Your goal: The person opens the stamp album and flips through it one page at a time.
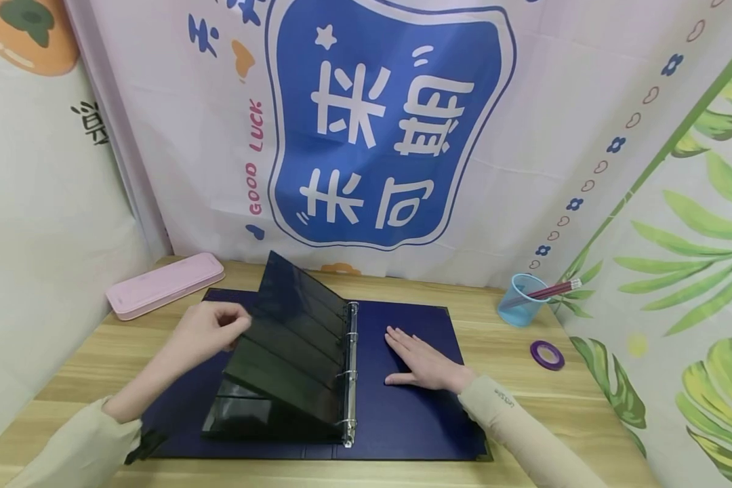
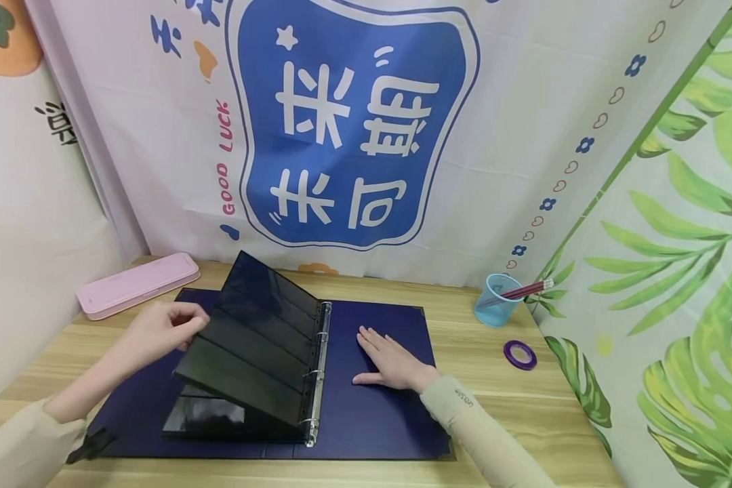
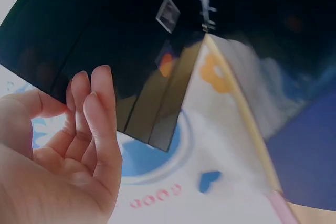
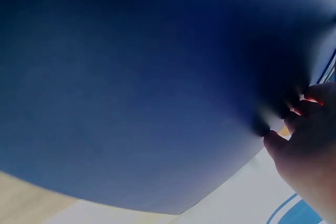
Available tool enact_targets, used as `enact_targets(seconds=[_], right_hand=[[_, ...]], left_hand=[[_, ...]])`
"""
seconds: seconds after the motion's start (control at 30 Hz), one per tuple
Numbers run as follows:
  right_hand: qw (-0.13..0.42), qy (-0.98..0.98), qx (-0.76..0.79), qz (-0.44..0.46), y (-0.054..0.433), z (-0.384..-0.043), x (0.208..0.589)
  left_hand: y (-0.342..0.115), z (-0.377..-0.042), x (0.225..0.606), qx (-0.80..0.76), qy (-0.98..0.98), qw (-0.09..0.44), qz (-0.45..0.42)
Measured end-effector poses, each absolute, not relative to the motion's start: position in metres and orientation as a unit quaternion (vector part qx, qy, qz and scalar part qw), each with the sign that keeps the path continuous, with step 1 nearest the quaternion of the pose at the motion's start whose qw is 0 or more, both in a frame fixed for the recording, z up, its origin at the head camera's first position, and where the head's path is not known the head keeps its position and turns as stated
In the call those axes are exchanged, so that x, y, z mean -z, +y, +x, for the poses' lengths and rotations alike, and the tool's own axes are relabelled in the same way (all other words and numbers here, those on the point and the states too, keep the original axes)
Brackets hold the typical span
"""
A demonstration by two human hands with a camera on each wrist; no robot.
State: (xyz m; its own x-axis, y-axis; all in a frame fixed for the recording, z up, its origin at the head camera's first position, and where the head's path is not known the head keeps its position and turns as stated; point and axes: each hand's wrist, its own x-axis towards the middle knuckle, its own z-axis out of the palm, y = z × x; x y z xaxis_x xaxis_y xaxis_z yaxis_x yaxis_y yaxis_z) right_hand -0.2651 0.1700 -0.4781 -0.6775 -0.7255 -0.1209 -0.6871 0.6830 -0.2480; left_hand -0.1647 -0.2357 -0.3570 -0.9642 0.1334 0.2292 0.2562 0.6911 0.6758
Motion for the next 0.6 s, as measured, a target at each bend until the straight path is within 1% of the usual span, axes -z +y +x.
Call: enact_targets(seconds=[0.07,0.27,0.37,0.47,0.6], right_hand=[[0.105,0.911,0.094,-0.387,0.17,-0.265,0.479],[0.105,0.911,0.098,-0.386,0.17,-0.266,0.479],[0.103,0.912,0.1,-0.385,0.17,-0.266,0.479],[0.103,0.912,0.098,-0.383,0.17,-0.265,0.479],[0.107,0.913,0.097,-0.382,0.17,-0.265,0.48]], left_hand=[[-0.247,-0.162,0.365,0.382,-0.917,0.055,-0.098],[-0.277,-0.158,0.395,0.422,-0.901,-0.055,-0.081],[-0.288,-0.158,0.411,0.431,-0.894,-0.093,-0.086],[-0.293,-0.159,0.427,0.418,-0.897,-0.106,-0.096],[-0.292,-0.159,0.442,0.371,-0.919,-0.093,-0.096]])
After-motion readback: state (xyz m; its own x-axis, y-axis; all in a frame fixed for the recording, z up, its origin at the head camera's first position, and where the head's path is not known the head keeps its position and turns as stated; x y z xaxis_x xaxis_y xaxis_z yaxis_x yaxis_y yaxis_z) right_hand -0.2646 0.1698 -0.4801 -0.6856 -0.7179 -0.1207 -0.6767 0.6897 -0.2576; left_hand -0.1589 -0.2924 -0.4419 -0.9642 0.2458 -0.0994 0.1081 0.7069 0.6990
